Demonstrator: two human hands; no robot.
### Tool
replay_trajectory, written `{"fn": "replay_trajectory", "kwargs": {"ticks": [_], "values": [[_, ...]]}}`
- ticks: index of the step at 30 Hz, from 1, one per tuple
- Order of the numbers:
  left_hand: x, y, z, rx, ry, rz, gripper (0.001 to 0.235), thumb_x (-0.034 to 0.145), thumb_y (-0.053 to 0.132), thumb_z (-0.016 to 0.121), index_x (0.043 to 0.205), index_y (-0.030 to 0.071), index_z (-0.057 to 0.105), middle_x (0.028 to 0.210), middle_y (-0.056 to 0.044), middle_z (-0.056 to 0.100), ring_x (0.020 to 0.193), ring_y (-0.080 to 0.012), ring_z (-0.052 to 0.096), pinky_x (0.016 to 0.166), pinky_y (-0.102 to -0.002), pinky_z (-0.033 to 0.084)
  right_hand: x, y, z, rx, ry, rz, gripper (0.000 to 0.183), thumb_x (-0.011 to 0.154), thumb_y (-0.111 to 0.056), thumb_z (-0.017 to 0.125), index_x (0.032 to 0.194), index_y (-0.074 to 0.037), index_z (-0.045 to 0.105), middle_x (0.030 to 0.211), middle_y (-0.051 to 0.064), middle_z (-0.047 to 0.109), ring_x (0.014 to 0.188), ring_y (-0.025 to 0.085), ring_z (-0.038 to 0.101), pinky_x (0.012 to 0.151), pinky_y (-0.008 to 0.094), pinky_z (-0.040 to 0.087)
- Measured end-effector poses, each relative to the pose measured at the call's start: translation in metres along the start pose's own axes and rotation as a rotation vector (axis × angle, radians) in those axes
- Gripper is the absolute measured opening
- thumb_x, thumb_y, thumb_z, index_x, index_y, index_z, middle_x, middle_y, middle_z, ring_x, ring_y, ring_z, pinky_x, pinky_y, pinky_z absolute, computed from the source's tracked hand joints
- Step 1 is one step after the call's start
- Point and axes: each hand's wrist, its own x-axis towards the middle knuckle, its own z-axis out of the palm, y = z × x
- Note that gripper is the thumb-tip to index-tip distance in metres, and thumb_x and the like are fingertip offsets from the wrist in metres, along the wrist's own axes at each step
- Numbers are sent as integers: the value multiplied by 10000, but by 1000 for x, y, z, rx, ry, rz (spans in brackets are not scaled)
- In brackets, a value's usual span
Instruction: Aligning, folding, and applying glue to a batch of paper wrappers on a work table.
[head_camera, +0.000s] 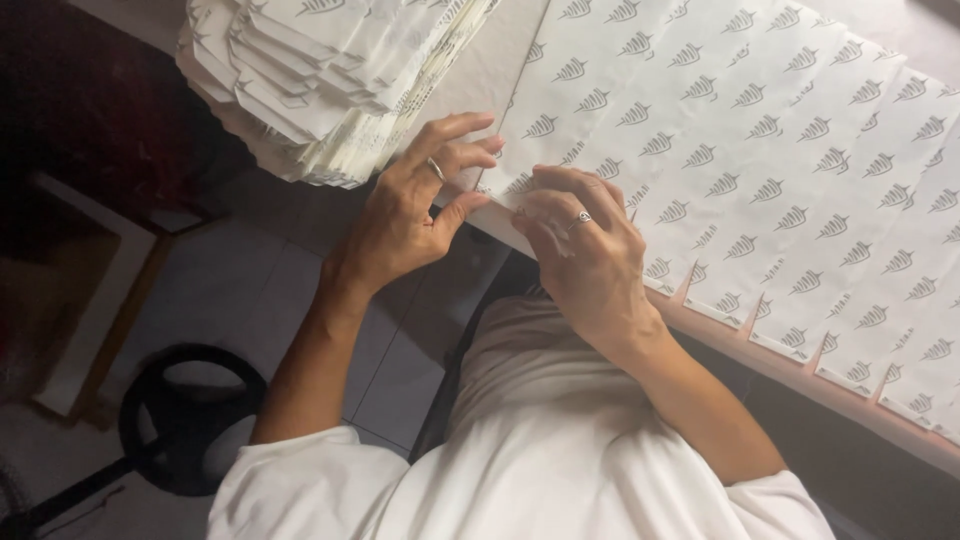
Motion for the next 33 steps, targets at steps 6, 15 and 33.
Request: {"fn": "replay_trajectory", "kwargs": {"ticks": [6,15,33], "values": [[1,-4,-1,-169,13,11,34,1044,-24,653,1047,-12,621,1433,-150,473,1260,-379,699,1089,-458,623,-1,1,0,5,-3,-18,232,963,102,785,1077,-35,637,1212,171,672,1055,346,694,955,453,545],[3,-3,6,-70,38,-37,119,1065,14,621,984,-72,639,1432,-176,453,1201,-346,702,1047,-473,625,7,-5,0,19,-60,135,200,956,120,652,918,-76,638,1176,112,676,1029,270,660,991,421,398],[9,12,29,-46,220,-198,235,933,-120,511,1094,40,451,1255,-171,508,1111,-269,687,1018,-405,532,26,2,3,11,-143,304,231,855,-73,834,975,-142,649,1068,-1,650,990,221,636,911,398,465]]}}
